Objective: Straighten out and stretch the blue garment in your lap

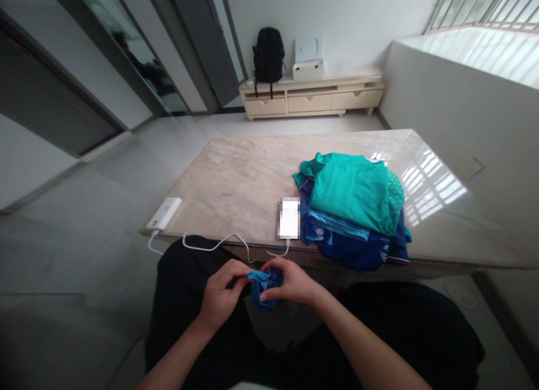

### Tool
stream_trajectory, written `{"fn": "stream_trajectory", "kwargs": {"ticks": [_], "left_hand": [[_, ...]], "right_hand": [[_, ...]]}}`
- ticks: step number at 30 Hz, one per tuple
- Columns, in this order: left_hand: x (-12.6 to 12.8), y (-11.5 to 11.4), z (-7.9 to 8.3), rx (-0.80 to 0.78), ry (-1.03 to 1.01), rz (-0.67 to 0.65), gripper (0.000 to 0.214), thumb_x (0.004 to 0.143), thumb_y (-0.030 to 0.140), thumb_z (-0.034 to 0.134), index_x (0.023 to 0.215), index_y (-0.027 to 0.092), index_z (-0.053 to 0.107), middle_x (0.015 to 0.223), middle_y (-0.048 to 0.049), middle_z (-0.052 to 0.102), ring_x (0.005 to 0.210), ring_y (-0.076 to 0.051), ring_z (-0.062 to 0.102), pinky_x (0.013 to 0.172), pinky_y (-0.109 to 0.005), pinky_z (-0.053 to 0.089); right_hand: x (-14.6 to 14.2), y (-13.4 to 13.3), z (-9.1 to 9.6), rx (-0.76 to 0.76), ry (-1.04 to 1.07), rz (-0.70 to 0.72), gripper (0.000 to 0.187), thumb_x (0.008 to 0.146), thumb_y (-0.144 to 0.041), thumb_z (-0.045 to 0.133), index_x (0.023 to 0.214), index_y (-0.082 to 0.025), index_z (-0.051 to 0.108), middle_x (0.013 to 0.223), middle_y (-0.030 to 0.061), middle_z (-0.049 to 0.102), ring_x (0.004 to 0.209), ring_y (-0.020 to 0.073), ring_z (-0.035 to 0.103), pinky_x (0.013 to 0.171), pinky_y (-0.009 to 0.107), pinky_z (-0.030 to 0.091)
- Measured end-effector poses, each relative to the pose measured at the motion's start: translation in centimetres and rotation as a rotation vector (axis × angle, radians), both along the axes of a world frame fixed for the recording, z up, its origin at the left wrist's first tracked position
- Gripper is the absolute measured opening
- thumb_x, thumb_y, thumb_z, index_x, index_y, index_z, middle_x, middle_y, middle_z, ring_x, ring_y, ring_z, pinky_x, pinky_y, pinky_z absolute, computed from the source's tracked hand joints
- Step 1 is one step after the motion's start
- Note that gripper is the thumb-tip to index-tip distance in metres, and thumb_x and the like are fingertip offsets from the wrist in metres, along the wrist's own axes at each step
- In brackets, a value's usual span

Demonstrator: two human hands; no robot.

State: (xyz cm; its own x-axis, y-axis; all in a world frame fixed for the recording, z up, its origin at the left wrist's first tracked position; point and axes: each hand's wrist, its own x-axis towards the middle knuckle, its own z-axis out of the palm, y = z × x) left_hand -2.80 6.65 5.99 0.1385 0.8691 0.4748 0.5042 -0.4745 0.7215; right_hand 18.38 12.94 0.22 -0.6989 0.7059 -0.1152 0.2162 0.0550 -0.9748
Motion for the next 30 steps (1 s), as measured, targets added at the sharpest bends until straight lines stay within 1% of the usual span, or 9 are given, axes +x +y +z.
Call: {"fn": "stream_trajectory", "kwargs": {"ticks": [4, 7, 12, 14, 17, 20, 23, 26, 30], "left_hand": [[0.1, -0.2, -0.2, -0.021, 0.002, 0.006, 0.015, 0.094, 0.007, 0.068, 0.09, 0.021, 0.068, 0.082, -0.0013, 0.07, 0.077, -0.016, 0.066, 0.071, -0.028, 0.052], [0.4, -0.4, -0.5, -0.033, -0.012, 0.021, 0.014, 0.093, 0.008, 0.069, 0.09, 0.021, 0.068, 0.082, -0.0009, 0.069, 0.077, -0.016, 0.066, 0.071, -0.027, 0.052], [0.7, -0.4, -0.7, -0.036, -0.015, 0.066, 0.014, 0.093, 0.008, 0.069, 0.091, 0.021, 0.068, 0.084, -0.0008, 0.07, 0.079, -0.016, 0.067, 0.074, -0.027, 0.053], [0.7, -0.4, -0.6, -0.038, -0.017, 0.08, 0.014, 0.093, 0.007, 0.069, 0.09, 0.021, 0.069, 0.083, -0.0005, 0.07, 0.078, -0.016, 0.067, 0.073, -0.026, 0.054], [0.6, -0.3, -0.4, -0.038, -0.027, 0.085, 0.013, 0.093, 0.009, 0.07, 0.09, 0.021, 0.069, 0.083, -0.0005, 0.07, 0.079, -0.015, 0.068, 0.074, -0.026, 0.054], [0.4, -0.2, 0.0, -0.03, -0.013, 0.093, 0.01, 0.094, 0.012, 0.07, 0.09, 0.021, 0.071, 0.083, -0.0008, 0.071, 0.079, -0.016, 0.069, 0.074, -0.026, 0.054], [0.0, 0.1, 0.4, -0.009, 0.005, 0.129, 0.007, 0.093, 0.014, 0.071, 0.09, 0.021, 0.071, 0.083, -0.0008, 0.071, 0.078, -0.016, 0.069, 0.074, -0.026, 0.055], [-0.5, 0.2, 0.6, 0.008, 0.014, 0.157, 0.008, 0.093, 0.014, 0.072, 0.088, 0.02, 0.071, 0.082, -0.0007, 0.072, 0.078, -0.016, 0.07, 0.073, -0.026, 0.055], [-0.8, -0.3, 0.6, 0.004, 0.001, 0.142, 0.01, 0.093, 0.011, 0.071, 0.09, 0.02, 0.071, 0.084, -0.0008, 0.072, 0.079, -0.016, 0.07, 0.074, -0.026, 0.055]], "right_hand": [[-0.3, -0.4, 0.5, 0.184, -0.172, -0.046, 0.052, 0.068, -0.044, 0.089, 0.114, -0.026, 0.074, 0.109, 0.0018, 0.073, 0.098, 0.0242, 0.068, 0.084, 0.032, 0.048], [-0.7, -0.9, 1.0, 0.271, -0.192, -0.08, 0.043, 0.074, -0.038, 0.082, 0.114, -0.029, 0.074, 0.108, -0.0004, 0.074, 0.097, 0.0225, 0.069, 0.087, 0.031, 0.048], [-1.1, -1.4, 1.4, 0.359, -0.241, -0.073, 0.043, 0.078, -0.035, 0.075, 0.12, -0.032, 0.072, 0.112, -0.0008, 0.074, 0.1, 0.0222, 0.071, 0.088, 0.028, 0.047], [-1.2, -1.4, 1.2, 0.365, -0.298, -0.073, 0.043, 0.077, -0.035, 0.075, 0.12, -0.033, 0.072, 0.112, -0.0007, 0.074, 0.1, 0.0232, 0.072, 0.085, 0.028, 0.047], [-1.4, -1.3, 0.6, 0.344, -0.353, -0.096, 0.035, 0.079, -0.031, 0.072, 0.114, -0.032, 0.075, 0.111, 0.0, 0.076, 0.1, 0.0242, 0.073, 0.083, 0.029, 0.048], [-1.5, -1.0, 0.2, 0.326, -0.374, -0.13, 0.03, 0.084, -0.026, 0.066, 0.112, -0.03, 0.076, 0.113, 0.0016, 0.077, 0.103, 0.0247, 0.073, 0.087, 0.029, 0.049], [-1.2, -0.6, -0.1, 0.314, -0.406, -0.175, 0.037, 0.085, -0.017, 0.061, 0.116, -0.03, 0.076, 0.117, 0.0023, 0.077, 0.109, 0.0248, 0.072, 0.093, 0.029, 0.048], [-0.8, -0.1, -0.5, 0.307, -0.453, -0.217, 0.047, 0.081, -0.007, 0.057, 0.119, -0.028, 0.075, 0.121, 0.003, 0.076, 0.113, 0.0256, 0.07, 0.095, 0.03, 0.048], [-0.5, 0.4, -1.2, 0.28, -0.513, -0.251, 0.052, 0.077, -0.001, 0.056, 0.117, -0.026, 0.076, 0.121, 0.0049, 0.076, 0.112, 0.0265, 0.071, 0.094, 0.031, 0.049]]}}
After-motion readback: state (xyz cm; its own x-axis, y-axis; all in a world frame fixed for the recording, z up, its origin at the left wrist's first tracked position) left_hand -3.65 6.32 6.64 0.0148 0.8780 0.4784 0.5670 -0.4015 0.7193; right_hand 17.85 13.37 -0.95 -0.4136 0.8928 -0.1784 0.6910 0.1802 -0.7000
